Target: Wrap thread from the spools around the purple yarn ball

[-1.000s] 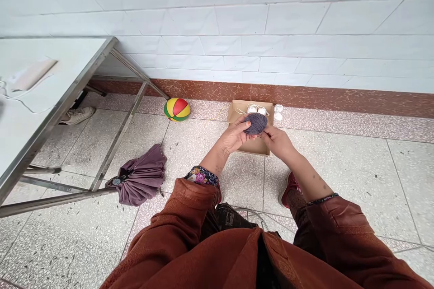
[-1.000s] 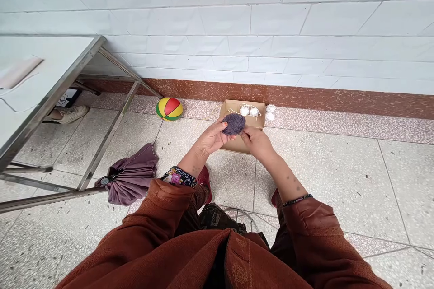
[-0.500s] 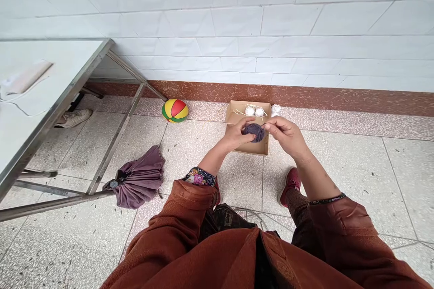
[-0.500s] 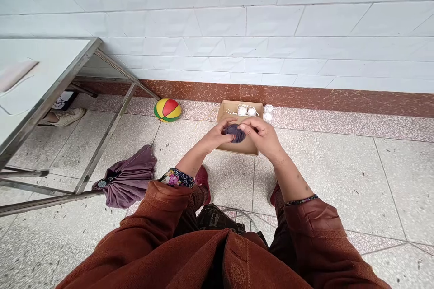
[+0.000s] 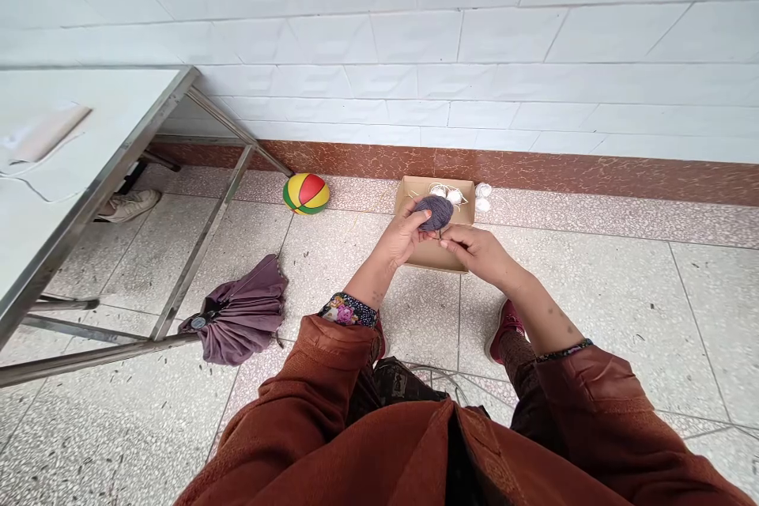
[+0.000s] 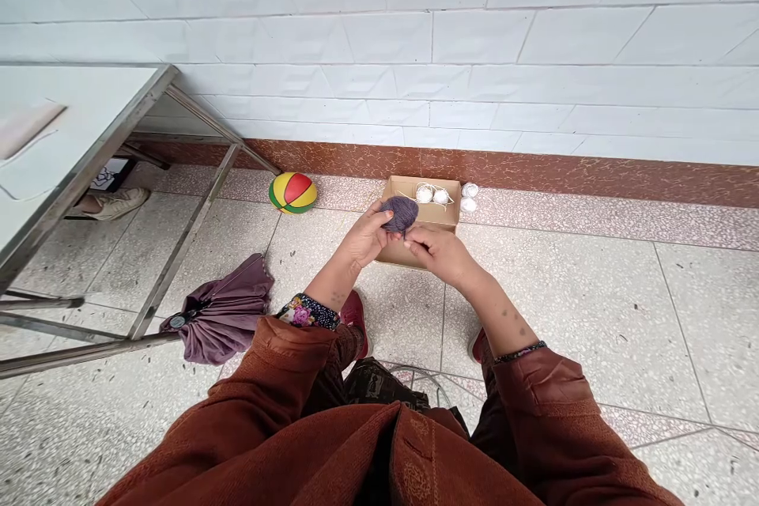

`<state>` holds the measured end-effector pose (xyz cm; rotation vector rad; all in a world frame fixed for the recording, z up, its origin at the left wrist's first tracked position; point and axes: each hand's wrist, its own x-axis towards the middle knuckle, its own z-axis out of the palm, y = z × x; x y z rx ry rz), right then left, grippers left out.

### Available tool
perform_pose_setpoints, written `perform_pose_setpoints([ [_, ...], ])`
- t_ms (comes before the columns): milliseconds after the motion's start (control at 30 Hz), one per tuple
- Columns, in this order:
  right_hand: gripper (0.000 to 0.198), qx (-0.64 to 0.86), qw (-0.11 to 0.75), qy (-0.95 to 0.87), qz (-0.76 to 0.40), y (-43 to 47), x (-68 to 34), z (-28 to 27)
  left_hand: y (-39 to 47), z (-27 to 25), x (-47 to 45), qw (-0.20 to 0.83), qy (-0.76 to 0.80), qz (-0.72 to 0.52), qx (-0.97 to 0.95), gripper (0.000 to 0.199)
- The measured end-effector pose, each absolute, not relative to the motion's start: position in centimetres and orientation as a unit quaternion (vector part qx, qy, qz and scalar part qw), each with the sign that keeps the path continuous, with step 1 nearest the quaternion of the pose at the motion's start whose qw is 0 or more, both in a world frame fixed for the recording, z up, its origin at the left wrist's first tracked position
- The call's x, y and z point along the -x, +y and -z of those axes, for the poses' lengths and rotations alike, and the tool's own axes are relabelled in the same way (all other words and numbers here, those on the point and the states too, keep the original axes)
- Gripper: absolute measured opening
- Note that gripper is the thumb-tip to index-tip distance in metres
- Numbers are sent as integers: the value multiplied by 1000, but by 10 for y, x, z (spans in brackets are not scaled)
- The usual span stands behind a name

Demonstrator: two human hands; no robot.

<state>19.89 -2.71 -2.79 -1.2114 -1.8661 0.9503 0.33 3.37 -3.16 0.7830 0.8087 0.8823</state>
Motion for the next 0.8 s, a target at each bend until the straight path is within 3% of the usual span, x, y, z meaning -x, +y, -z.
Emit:
perform_pose_setpoints([
  [133, 26, 448, 394, -717, -359, -28, -202, 9, 32, 34, -3, 706, 431, -355, -436, 45],
  [300, 28, 544, 461, -639, -289, -19, -217, 14, 22, 24, -2, 755, 369, -274, -467, 60],
  [500, 17, 595, 400, -624, -310, -16, -217, 44, 18, 19, -5, 851, 249, -300, -353, 66],
  [633, 17, 553, 360, -680, -320, -21, -208, 40, 25, 26, -5, 829, 281, -375, -305, 61],
  [800, 21, 445, 357, -726, -384, -27, -202, 10, 31, 31, -2, 771, 359, -373, -370, 55],
])
